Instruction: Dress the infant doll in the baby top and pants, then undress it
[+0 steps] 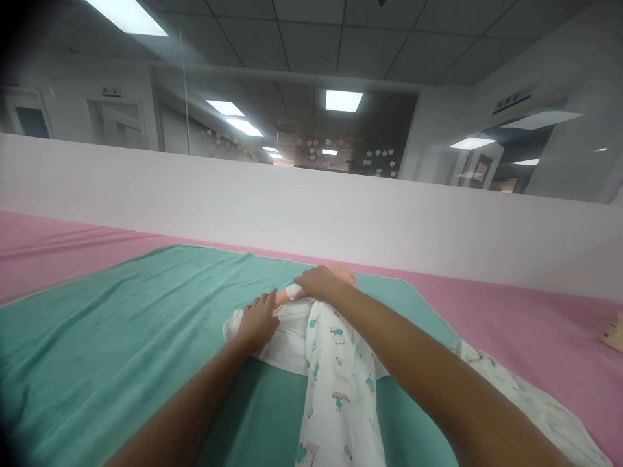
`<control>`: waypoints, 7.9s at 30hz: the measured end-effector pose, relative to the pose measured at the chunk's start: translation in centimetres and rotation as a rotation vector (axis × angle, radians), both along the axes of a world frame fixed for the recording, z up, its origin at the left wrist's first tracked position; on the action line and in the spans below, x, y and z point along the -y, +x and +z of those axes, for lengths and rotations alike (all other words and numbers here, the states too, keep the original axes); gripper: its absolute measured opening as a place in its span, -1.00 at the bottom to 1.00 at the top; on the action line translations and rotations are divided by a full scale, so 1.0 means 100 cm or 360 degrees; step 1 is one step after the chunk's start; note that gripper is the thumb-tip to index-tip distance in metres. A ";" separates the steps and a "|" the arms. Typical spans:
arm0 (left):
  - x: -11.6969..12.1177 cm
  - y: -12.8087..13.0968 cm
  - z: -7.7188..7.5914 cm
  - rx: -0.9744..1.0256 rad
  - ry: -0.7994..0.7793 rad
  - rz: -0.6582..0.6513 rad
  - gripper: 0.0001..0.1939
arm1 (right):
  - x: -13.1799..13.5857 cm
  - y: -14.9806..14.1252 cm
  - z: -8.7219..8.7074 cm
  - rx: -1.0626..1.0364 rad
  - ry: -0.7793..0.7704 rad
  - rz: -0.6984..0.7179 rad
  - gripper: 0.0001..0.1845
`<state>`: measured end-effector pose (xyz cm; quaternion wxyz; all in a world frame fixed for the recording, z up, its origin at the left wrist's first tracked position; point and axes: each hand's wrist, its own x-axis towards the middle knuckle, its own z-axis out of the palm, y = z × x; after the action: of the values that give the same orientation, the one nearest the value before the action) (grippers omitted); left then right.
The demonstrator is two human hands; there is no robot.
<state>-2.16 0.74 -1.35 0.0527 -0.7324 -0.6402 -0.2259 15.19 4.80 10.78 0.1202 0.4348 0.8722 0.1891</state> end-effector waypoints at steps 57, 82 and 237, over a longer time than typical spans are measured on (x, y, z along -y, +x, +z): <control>-0.011 -0.013 0.060 -0.0443 -0.0519 -0.0217 -0.41 | 0.057 0.262 -0.127 -0.1387 0.0214 -0.1360 -0.43; -0.022 0.201 0.098 -0.1094 -0.0802 -0.0614 0.08 | 0.056 0.259 -0.135 -0.1220 0.0126 -0.1129 -0.77; 0.180 -0.013 0.060 0.0471 -0.0890 -0.0991 -0.31 | 0.245 0.086 -0.078 -0.1960 -0.1197 -0.0261 -0.01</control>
<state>-3.50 -17.29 4.69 -0.3102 -0.8362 -0.4261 -0.1517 23.83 -19.69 2.98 -0.2377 0.4557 0.7522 -0.4125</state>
